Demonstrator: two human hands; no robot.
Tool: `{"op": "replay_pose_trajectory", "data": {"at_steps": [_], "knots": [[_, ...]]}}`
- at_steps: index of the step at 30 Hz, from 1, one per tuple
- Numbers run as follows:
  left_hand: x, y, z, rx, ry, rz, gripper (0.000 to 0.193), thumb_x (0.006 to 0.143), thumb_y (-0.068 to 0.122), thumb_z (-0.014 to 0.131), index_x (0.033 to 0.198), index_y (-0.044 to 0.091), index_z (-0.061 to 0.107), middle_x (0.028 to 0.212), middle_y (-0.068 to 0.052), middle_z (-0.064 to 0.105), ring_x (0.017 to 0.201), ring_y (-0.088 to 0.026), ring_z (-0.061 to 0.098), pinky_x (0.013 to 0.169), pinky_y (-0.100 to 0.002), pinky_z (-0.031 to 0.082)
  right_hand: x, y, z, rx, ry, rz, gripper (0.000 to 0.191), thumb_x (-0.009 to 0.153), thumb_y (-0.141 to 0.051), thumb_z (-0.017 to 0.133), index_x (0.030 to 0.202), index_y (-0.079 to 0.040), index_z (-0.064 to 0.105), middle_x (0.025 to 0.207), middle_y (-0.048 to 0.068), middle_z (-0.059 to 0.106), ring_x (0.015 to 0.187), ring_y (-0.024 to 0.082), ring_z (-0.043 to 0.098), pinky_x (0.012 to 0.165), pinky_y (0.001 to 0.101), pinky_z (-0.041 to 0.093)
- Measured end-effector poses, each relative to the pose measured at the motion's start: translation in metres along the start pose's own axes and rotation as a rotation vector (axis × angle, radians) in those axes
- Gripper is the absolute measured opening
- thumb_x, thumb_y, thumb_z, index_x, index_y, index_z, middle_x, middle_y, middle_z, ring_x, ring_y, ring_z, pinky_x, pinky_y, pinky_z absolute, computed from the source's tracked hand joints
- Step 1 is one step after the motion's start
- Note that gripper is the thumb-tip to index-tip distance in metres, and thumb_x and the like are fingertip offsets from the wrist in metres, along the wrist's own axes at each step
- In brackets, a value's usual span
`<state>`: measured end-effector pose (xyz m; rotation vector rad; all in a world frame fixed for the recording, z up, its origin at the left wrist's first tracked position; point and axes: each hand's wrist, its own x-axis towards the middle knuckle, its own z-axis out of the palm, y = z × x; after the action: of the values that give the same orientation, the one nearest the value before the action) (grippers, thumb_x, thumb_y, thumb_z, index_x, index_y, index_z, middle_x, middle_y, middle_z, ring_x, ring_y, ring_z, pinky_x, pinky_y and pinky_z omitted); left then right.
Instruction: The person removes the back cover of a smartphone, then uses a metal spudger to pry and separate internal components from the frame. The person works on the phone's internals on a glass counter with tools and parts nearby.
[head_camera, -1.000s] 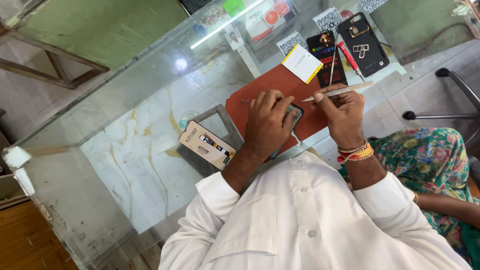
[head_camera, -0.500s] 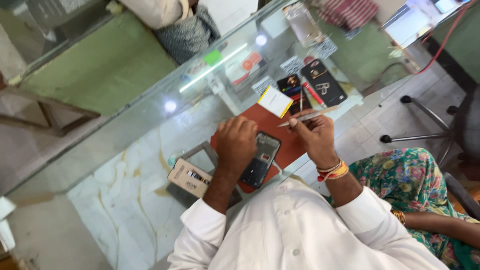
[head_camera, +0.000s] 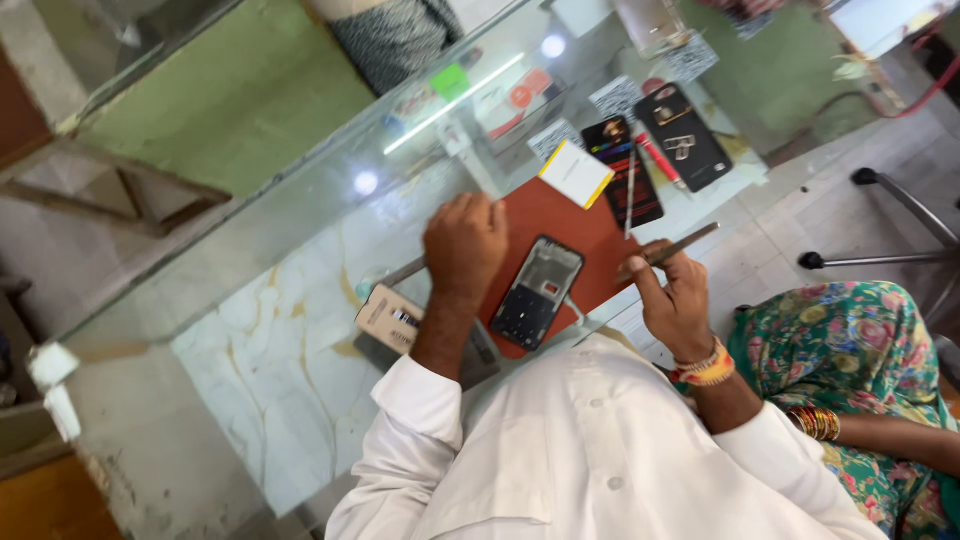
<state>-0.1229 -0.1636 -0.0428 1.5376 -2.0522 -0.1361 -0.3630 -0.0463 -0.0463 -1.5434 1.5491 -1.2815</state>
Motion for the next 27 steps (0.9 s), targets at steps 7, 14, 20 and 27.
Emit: {"op": "replay_pose_trajectory", "data": {"at_steps": [7,14,20,27], "knots": [[-0.053,0.038,-0.01,-0.111,-0.38,-0.179,0.047,0.077,0.033,0.084,0.107,0.004,0.062,0.101,-0.018,0.068,0.097,-0.04,0.066,0.079,-0.051,0.053,-0.012,-0.019,0.017,-0.41,-0.221,-0.016,0.012,0.096,-0.002,0.059,0.102,0.005,0.067,0.082,0.019,0.07,0.074,0.037,0.069,0.066,0.0434,0.053],[-0.073,0.026,0.008,-0.27,-0.328,-0.275,0.037,0.085,0.025,0.079,0.111,0.004,0.065,0.103,-0.018,0.071,0.099,-0.042,0.068,0.084,-0.052,0.052,-0.003,-0.036,0.046,-0.331,-0.27,0.271,0.024,0.094,-0.015,0.07,0.113,0.001,0.07,0.076,0.016,0.072,0.064,0.028,0.069,0.06,0.0383,0.052],[-0.08,0.01,0.019,-0.845,-0.436,-0.653,0.023,0.09,0.017,0.072,0.105,0.001,0.067,0.083,-0.015,0.075,0.07,-0.027,0.076,0.06,-0.04,0.062,0.004,-0.03,0.051,-0.267,-0.183,0.311,0.027,0.089,-0.015,0.078,0.106,0.004,0.068,0.079,0.015,0.072,0.06,0.022,0.067,0.056,0.035,0.05],[-0.101,0.013,-0.008,-0.697,-0.355,-0.631,0.023,0.093,0.019,0.077,0.084,0.0,0.07,0.071,-0.012,0.076,0.056,-0.017,0.074,0.053,-0.035,0.057,0.046,-0.018,0.041,-0.308,-0.39,0.1,0.015,0.09,-0.009,0.075,0.103,-0.002,0.072,0.086,0.011,0.076,0.072,0.024,0.074,0.064,0.0359,0.055]]}}
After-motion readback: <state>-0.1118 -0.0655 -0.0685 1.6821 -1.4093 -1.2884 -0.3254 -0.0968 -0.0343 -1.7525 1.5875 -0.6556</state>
